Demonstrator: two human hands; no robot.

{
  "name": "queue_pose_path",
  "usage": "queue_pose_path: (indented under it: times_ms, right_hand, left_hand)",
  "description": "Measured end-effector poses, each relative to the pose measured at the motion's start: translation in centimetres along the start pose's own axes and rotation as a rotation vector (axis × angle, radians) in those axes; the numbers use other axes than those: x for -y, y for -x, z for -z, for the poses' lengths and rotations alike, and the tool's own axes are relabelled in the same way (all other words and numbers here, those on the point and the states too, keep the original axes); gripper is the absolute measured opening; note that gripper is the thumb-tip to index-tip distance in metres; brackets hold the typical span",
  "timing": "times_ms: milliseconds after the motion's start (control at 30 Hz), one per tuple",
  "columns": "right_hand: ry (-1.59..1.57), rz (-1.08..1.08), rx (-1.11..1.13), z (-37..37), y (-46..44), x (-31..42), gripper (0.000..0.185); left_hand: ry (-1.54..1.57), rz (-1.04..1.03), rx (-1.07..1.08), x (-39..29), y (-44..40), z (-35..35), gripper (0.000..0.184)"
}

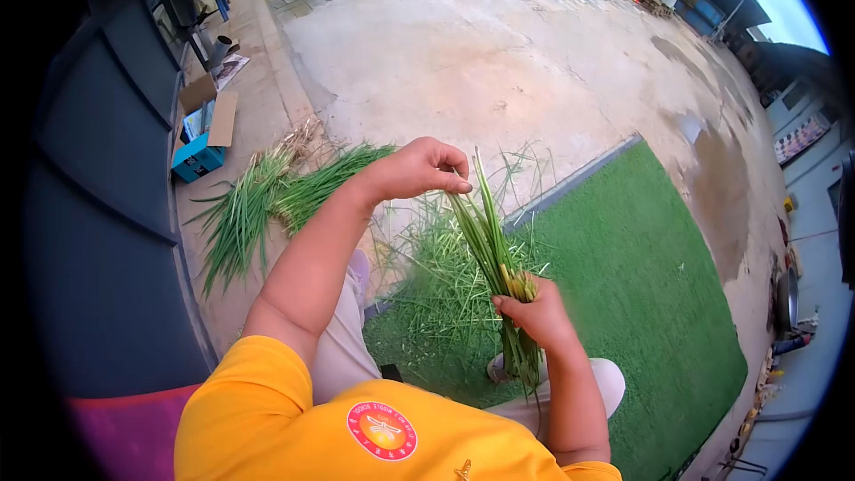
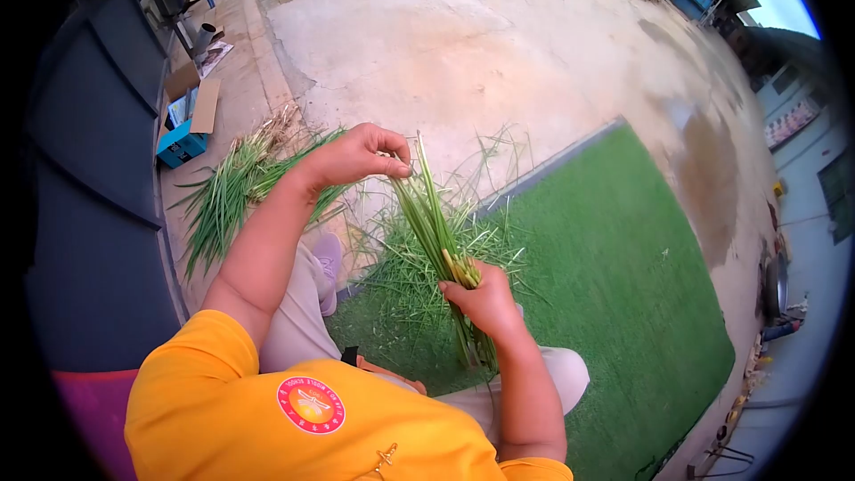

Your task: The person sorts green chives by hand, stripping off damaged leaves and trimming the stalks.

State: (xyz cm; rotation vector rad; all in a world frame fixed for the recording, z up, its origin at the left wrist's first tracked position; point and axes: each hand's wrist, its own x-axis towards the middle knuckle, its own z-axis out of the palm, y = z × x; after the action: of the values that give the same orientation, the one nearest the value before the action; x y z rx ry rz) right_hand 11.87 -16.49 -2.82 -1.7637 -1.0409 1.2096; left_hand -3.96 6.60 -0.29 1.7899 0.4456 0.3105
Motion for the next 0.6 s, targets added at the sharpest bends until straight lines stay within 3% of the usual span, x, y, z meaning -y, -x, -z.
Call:
queue_pose_path:
  times_ms: [67, 233, 300, 333, 367, 433, 600]
  right_hand:
    - [-0.035, -0.02, 0.01, 0.1, 0.4, 0.8, 0.011]
    - [-0.181, -0.026, 0.014, 0.5, 0.3, 1.5, 0.012]
    - [-0.285, -0.054, 0.058, 0.6, -0.2, 0.9, 0.012]
    - [-0.315, -0.077, 0.1, 0.5, 0.0, 1.1, 0.009]
    - [-0.314, -0.072, 0.098, 0.5, 0.2, 1.1, 0.009]
    - [-0.332, -0.087, 0.097, 0.4, 0.7, 0.9, 0.009]
    - [-0.327, -0.079, 0.062, 0.6, 0.2, 0.5, 0.009]
  left_hand:
    - [0.07, -0.012, -0.013, 0.2, 0.0, -0.2, 0.01]
    - [-0.277, 0.001, -0.324, -0.4, -0.2, -1.7, 0.024]
    - [-0.615, -0.162, -0.646, 1.6, -1.1, -1.9, 0.022]
    - [-0.897, -0.254, -0.986, 2.4, -1.9, -1.1, 0.025]
    - [-0.897, -0.26, -0.988, 3.1, -2.0, 0.7, 0.025]
    - [-0.518, -0.077, -1.067, 2.7, -1.5, 3.7, 0.03]
    - [-0.244, -0.134, -0.889, -0.5, -0.3, -0.7, 0.029]
